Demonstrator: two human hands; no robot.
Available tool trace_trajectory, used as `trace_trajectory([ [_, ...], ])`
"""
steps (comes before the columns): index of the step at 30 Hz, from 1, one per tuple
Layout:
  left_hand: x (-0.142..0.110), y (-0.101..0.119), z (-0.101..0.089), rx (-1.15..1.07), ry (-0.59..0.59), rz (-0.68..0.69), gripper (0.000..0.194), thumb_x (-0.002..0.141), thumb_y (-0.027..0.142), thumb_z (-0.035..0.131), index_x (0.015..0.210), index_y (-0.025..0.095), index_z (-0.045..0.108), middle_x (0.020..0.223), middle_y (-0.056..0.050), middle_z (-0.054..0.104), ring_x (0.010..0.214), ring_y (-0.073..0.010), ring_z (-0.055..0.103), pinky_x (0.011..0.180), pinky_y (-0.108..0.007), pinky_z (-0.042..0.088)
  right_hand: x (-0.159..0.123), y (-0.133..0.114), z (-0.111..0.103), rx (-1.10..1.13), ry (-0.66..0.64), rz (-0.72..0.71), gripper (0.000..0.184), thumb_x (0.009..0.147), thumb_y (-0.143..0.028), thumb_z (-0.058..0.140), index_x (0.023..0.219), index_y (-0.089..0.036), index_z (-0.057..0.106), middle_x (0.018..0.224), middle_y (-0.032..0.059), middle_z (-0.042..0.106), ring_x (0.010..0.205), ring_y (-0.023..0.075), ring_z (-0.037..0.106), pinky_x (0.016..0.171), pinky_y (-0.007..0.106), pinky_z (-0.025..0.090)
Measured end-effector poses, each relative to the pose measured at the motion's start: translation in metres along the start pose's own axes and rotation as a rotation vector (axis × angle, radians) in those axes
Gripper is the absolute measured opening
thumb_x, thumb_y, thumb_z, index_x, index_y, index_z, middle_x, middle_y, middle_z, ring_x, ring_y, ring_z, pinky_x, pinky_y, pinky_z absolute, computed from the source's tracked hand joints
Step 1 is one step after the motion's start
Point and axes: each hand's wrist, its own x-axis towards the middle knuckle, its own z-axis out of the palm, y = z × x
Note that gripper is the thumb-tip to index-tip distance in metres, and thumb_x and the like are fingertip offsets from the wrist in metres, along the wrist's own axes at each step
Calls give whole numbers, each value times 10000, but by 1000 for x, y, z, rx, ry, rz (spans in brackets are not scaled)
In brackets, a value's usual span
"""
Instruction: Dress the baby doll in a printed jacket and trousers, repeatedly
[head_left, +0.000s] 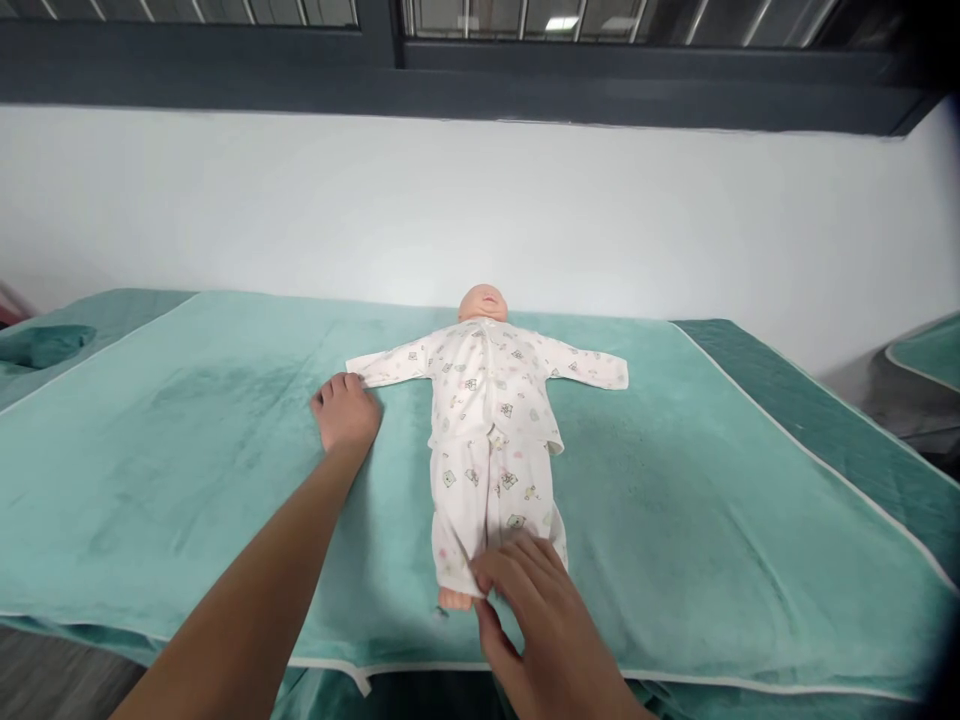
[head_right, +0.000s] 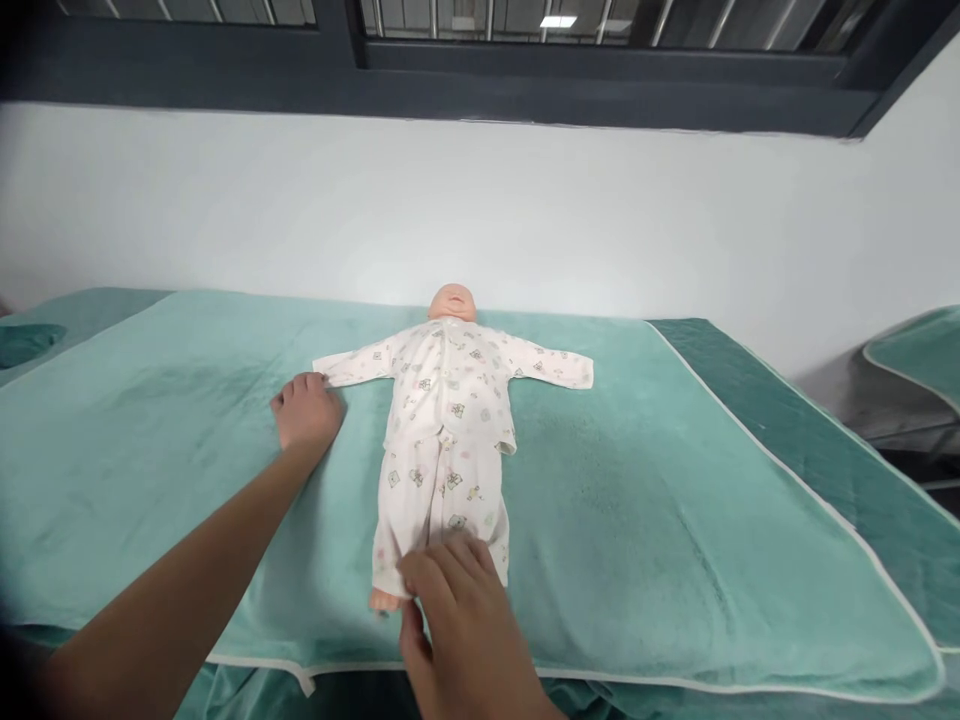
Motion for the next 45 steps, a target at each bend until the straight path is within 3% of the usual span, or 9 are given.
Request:
trace_trajectory([
  [6,0,2,-2,-20,-20,-16,366,891,203,387,1198,139,576,1219,-176,605,1160,-348,500,967,-479,327,-2,-12,-8,97,89,-33,237,826,-41,497,987,-215,504,862,18,610,771,173,548,689,300,413],
  [15,0,1,0,-23,-5,2,367,889,209,380,1191,136,575,1210,-171,611,1149,-351,503,954,-482,332,-15,2,10,-242,204,26,179,931,-244,551,1103,-208,584,964,57,686,904,245,607,819,390,437],
  [20,0,1,-1,2,-18,-2,359,879,216,399,1178,136,581,1214,-165,614,1145,-349,508,949,-475,343,-19,3,7,-111,167,39,152,913,-111,523,991,-226,585,884,19,675,846,207,595,819,377,460],
  [23,0,2,-3,16,-18,5,360,883,214,390,1175,132,583,1216,-162,615,1141,-346,508,945,-475,349,-26,6,0,-42,159,52,194,907,-120,554,1060,-236,579,966,43,668,919,215,606,828,376,501],
  [27,-1,2,-4,16,-23,-1,367,899,218,373,1189,129,580,1226,-170,612,1148,-349,503,952,-474,343,-45,26,-7,-108,247,192,289,918,-220,597,1202,-232,547,1155,119,615,1057,258,609,839,401,549],
  [31,-1,2,-3,0,-16,4,373,903,213,359,1191,124,579,1217,-178,609,1155,-353,501,959,-478,335,-59,51,-4,-110,244,326,176,925,-267,612,1090,-228,563,1054,90,623,942,219,641,748,324,567],
  [33,-1,2,-3,-19,-13,6,376,902,210,357,1195,122,576,1218,-184,604,1165,-357,495,966,-482,328,-59,55,-4,-82,202,312,80,944,-220,570,1023,-236,572,987,64,633,866,189,645,694,280,553],
  [40,0,2,-3,-4,-11,17,372,896,218,365,1184,123,581,1211,-177,609,1145,-356,500,948,-485,343,-59,35,-32,129,200,158,133,910,-110,567,972,-226,551,903,57,626,797,157,645,667,231,545],
  [45,0,2,-3,18,-9,13,363,893,214,375,1181,130,579,1210,-169,612,1138,-348,505,946,-476,343,-70,40,-32,59,127,122,134,900,-107,559,968,-223,568,882,61,640,769,168,655,648,248,554],
])
